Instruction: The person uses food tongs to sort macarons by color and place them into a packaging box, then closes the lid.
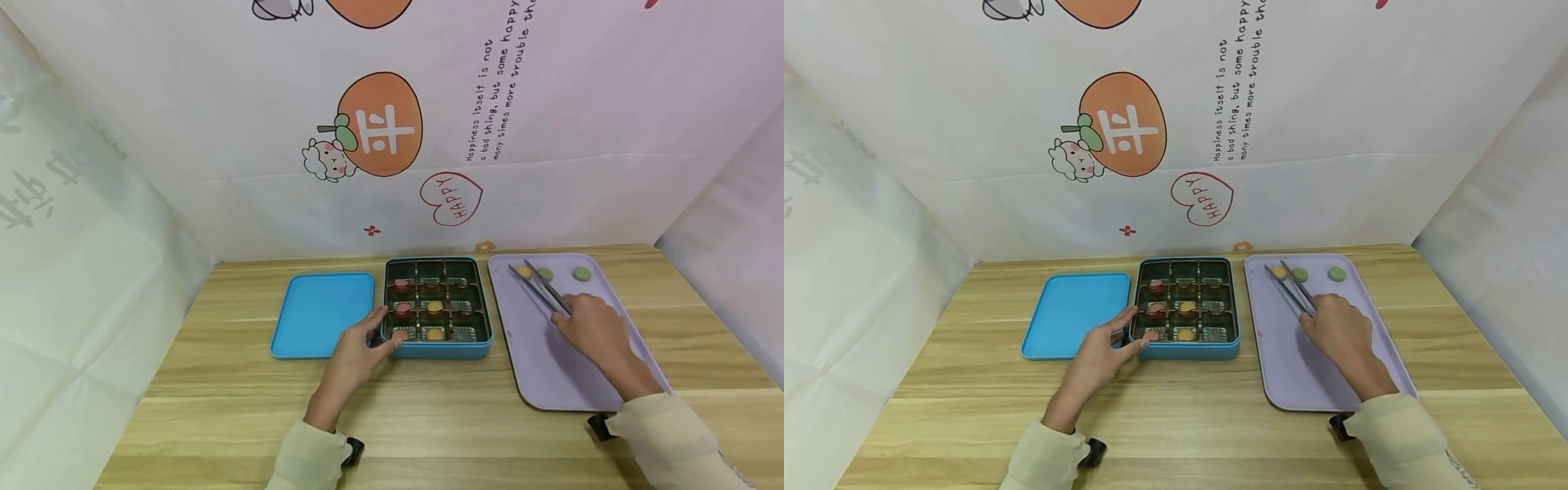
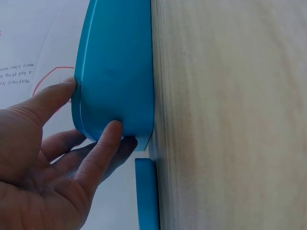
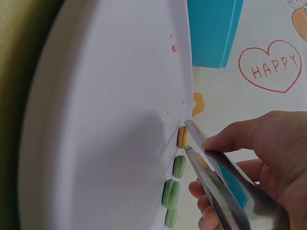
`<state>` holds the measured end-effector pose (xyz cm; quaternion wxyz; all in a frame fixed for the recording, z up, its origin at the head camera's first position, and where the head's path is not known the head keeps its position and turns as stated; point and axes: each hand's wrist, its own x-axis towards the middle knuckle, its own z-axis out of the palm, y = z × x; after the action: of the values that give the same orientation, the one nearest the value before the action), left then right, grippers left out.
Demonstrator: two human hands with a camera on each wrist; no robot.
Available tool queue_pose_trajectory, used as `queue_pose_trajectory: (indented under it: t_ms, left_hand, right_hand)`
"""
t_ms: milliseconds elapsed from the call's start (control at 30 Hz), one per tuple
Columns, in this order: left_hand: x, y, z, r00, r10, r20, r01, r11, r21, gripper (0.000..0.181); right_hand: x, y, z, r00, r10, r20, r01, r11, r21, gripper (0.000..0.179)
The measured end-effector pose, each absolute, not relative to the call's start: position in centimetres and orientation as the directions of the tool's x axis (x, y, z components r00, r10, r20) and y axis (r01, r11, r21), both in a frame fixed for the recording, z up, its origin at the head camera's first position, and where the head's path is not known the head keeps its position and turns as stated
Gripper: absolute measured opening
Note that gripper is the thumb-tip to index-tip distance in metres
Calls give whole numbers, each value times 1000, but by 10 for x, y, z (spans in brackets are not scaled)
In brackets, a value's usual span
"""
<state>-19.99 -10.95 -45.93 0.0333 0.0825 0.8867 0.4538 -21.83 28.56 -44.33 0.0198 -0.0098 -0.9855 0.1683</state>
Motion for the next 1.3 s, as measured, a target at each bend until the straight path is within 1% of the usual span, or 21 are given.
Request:
queue_pose_trajectory:
  t_ms: [100, 333, 667, 833, 1000, 1067, 1233, 1300]
  left_hand:
    - [-200, -110, -459, -984, 179, 15, 117, 572, 812, 68]
    - [-199, -109, -458, -984, 179, 9, 111, 568, 815, 68]
    - [-200, -109, -459, -985, 172, 11, 110, 576, 810, 68]
    - [-200, -109, -460, -985, 172, 20, 117, 577, 808, 67]
    - [-200, -109, -460, -985, 173, 29, 126, 578, 806, 67]
    - [-200, -108, -460, -985, 172, 30, 126, 578, 806, 67]
    - [-200, -108, -460, -985, 172, 30, 126, 580, 805, 68]
    - [-200, -108, -460, -985, 171, 30, 125, 581, 804, 68]
  right_hand:
    - [-218, 286, -445, -999, 28, 22, 19, 944, -329, 26]
    - [-219, 286, -446, -999, 28, 25, 19, 944, -330, 19]
    - [-218, 284, -444, -999, 31, 22, 22, 942, -334, 18]
    - [-215, 277, -437, -998, 17, 53, -2, 939, -343, 18]
    - [-210, 265, -425, -995, -10, 97, -41, 945, -326, 15]
    - [-208, 261, -420, -994, -21, 109, -55, 947, -317, 19]
    - [-205, 245, -410, -989, -39, 145, -84, 946, -314, 40]
    - [-205, 236, -407, -985, -48, 164, -99, 943, -318, 40]
